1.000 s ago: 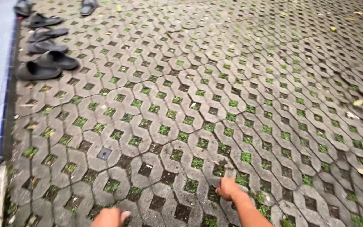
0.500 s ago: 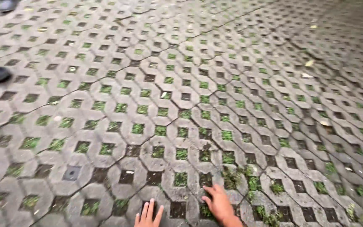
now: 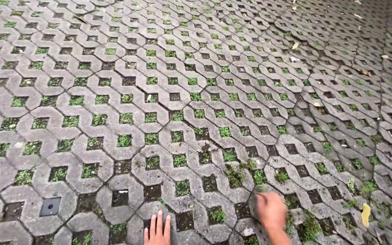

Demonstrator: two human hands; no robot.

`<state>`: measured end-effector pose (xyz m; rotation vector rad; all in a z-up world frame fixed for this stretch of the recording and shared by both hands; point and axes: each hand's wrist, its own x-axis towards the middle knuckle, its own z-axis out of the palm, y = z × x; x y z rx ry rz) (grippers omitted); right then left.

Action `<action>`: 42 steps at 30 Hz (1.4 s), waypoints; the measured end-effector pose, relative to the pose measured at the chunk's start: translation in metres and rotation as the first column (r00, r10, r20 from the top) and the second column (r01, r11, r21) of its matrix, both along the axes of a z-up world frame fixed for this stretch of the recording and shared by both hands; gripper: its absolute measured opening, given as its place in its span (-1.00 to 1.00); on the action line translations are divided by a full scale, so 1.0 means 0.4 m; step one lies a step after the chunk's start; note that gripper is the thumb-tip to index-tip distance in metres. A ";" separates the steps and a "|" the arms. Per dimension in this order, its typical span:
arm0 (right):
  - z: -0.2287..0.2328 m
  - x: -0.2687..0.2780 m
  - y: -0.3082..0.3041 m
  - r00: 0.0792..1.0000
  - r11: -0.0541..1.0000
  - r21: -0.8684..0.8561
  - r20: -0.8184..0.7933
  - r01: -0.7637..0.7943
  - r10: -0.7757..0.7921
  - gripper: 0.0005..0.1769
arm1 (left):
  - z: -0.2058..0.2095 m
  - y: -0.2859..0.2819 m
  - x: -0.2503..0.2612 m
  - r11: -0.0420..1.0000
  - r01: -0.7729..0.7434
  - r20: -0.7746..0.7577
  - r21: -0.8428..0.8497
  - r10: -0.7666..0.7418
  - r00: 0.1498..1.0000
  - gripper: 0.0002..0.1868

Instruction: Pulling weeds and grass from between hexagonal concrete driveway pavers.

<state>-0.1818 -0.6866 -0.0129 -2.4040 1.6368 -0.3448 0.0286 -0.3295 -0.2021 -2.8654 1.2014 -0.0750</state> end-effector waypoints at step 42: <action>-0.058 0.541 0.208 0.783 0.889 0.040 0.492 -0.456 0.379 -0.84 | 0.067 -0.008 0.008 0.994 0.097 -0.157 0.054 -0.088 0.984 -0.31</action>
